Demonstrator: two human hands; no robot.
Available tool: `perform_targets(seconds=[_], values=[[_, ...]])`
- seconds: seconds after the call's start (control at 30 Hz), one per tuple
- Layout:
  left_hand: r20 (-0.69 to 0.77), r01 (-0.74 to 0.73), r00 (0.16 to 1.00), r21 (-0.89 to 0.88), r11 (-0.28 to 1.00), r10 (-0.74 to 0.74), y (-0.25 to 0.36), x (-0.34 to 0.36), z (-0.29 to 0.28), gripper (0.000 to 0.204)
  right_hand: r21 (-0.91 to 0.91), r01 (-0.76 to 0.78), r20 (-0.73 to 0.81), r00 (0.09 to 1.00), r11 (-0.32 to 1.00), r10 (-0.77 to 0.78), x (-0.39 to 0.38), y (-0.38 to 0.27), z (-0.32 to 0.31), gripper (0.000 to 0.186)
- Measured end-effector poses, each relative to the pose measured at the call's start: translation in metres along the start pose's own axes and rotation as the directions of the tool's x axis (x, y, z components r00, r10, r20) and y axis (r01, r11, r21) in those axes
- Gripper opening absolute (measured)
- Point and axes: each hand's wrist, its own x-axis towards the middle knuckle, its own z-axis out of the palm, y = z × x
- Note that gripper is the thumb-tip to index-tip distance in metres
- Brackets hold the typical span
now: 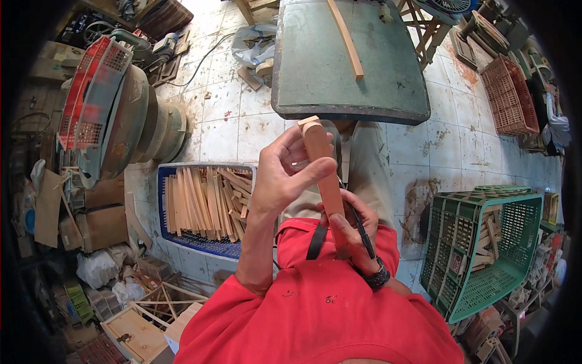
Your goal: The person uses a chisel to manually shape and smooth the edges of small wooden pieces. They hold each piece in one hand and carefully scrape the surface with the chisel in the other, occasionally rotating the wood to access different sides. The person works on multiple pieces sequentially, placing finished items into a green basket.
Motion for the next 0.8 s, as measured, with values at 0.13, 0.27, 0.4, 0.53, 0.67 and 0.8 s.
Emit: perform_targets(seconds=[0.13,0.27,0.4,0.53,0.67,0.8], values=[[-0.104,0.076,0.992,0.02,0.997,-0.074,-0.002,0.0,0.008,0.044,-0.017,-0.004,0.0,1.0,1.0,0.004,-0.001,0.0,0.001,0.045],[-0.11,0.071,0.991,-0.018,0.997,-0.072,-0.003,0.001,0.009,0.037,-0.043,-0.018,0.018,1.0,0.999,0.019,-0.002,-0.001,-0.001,0.045],[-0.099,0.076,0.992,-0.024,0.997,-0.078,-0.005,0.001,0.007,0.038,-0.08,0.09,-0.021,0.996,0.993,-0.092,0.005,-0.006,-0.009,0.044],[-0.094,0.063,0.993,-0.054,0.997,-0.068,-0.002,-0.004,0.01,0.038,-0.335,0.366,-0.034,0.916,0.868,-0.4,0.036,-0.042,-0.028,0.046],[-0.059,0.041,0.997,-0.004,0.999,-0.041,0.006,-0.003,0.019,0.036,-0.376,0.641,0.23,0.764,0.669,-0.603,0.066,-0.098,-0.029,0.036],[-0.043,0.015,0.999,0.045,0.999,-0.013,0.005,-0.002,0.023,0.033,-0.312,0.687,0.267,0.726,0.656,-0.633,0.08,-0.114,-0.009,0.022]])
